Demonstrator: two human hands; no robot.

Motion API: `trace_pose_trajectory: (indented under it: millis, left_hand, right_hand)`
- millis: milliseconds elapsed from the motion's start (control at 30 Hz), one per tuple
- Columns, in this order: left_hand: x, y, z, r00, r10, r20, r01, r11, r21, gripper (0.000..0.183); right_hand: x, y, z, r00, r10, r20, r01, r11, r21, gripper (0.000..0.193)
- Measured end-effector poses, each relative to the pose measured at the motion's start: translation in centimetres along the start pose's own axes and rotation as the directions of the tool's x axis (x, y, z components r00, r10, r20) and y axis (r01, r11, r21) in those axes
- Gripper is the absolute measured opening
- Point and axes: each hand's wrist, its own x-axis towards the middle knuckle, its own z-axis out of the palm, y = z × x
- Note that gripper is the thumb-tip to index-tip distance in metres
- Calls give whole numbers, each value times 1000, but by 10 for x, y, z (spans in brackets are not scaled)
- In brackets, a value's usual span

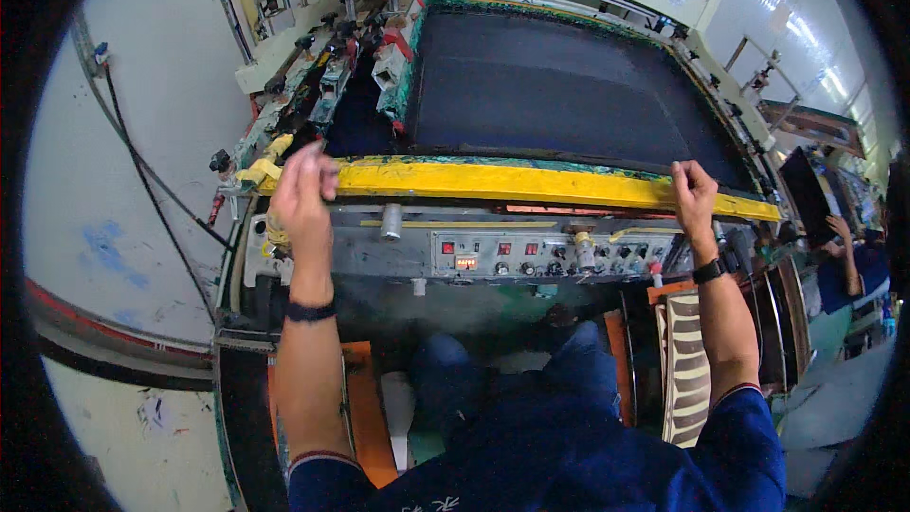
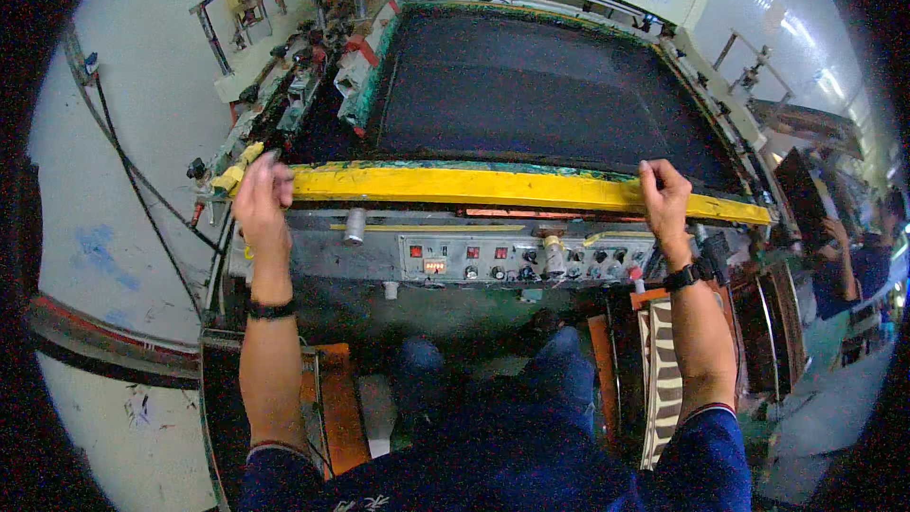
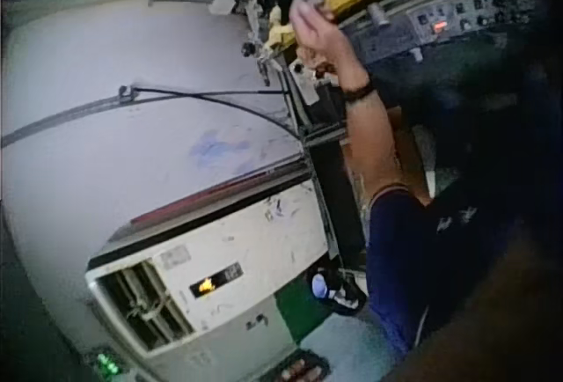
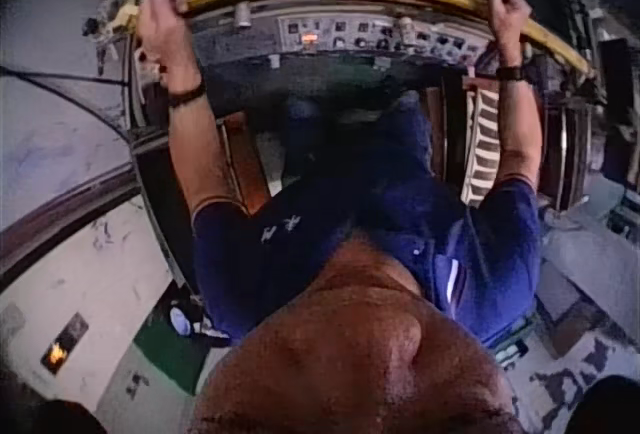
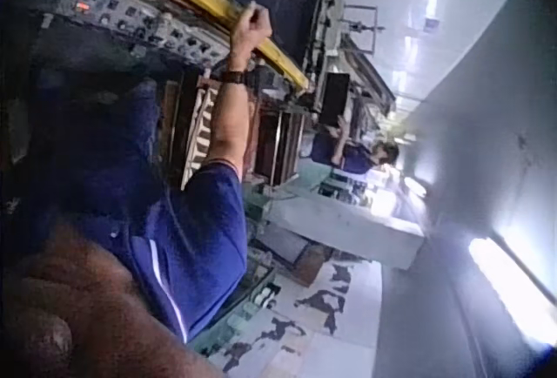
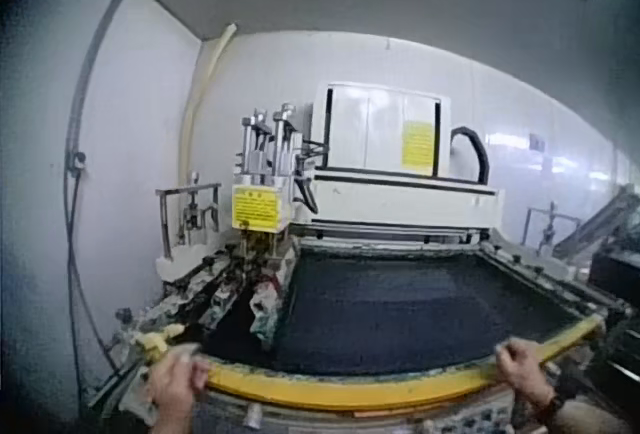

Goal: Operating a semi-automatic silk-screen printing machine to print designs on flat panels.

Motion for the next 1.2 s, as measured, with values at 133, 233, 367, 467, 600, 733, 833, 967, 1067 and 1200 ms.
trace_pose_trajectory:
  millis: [133, 233, 367, 467, 600, 733, 833, 967, 1067, 1200]
  left_hand:
    - [42, -16, 32, 999, -38, -40, 41, 996, 84, 23]
    - [41, -25, 34, 993, -5, -116, 28, 980, 197, 24]
    - [37, -27, 36, 988, 33, -149, 20, 941, 339, 27]
    - [39, -22, 34, 981, 4, -195, 55, 954, 296, 28]
    - [47, -32, 30, 987, -9, -158, 60, 944, 325, 29]
    - [52, -32, 48, 993, -79, -92, 112, 889, 444, 32]
    - [44, -68, 24, 990, -135, -27, 135, 920, 368, 41]
    - [54, -79, -29, 980, -139, -141, 190, 861, 472, 45]
    - [65, -93, -40, 961, -220, -165, 269, 873, 407, 43]
    - [92, -123, -93, 977, -183, -113, 214, 890, 402, 41]
  right_hand:
    - [6, 27, 7, 999, -30, -12, 31, 997, 64, 25]
    - [-3, 42, 7, 996, -83, -37, 87, 987, 137, 21]
    - [-10, 37, 6, 989, -136, -53, 144, 970, 197, 16]
    - [-9, 32, 4, 973, -219, -72, 229, 955, 191, 14]
    - [-16, 34, 6, 955, -280, -97, 291, 947, 138, 9]
    - [-43, 41, 0, 896, -437, -76, 428, 897, -110, 19]
    - [-57, 49, 13, 917, -397, -38, 387, 909, -154, 20]
    - [-46, 32, 37, 882, -441, -167, 444, 896, -20, 19]
    - [-65, 23, 22, 901, -390, -188, 389, 920, -46, 18]
    - [-67, 8, 33, 893, -412, -182, 414, 910, -29, 18]
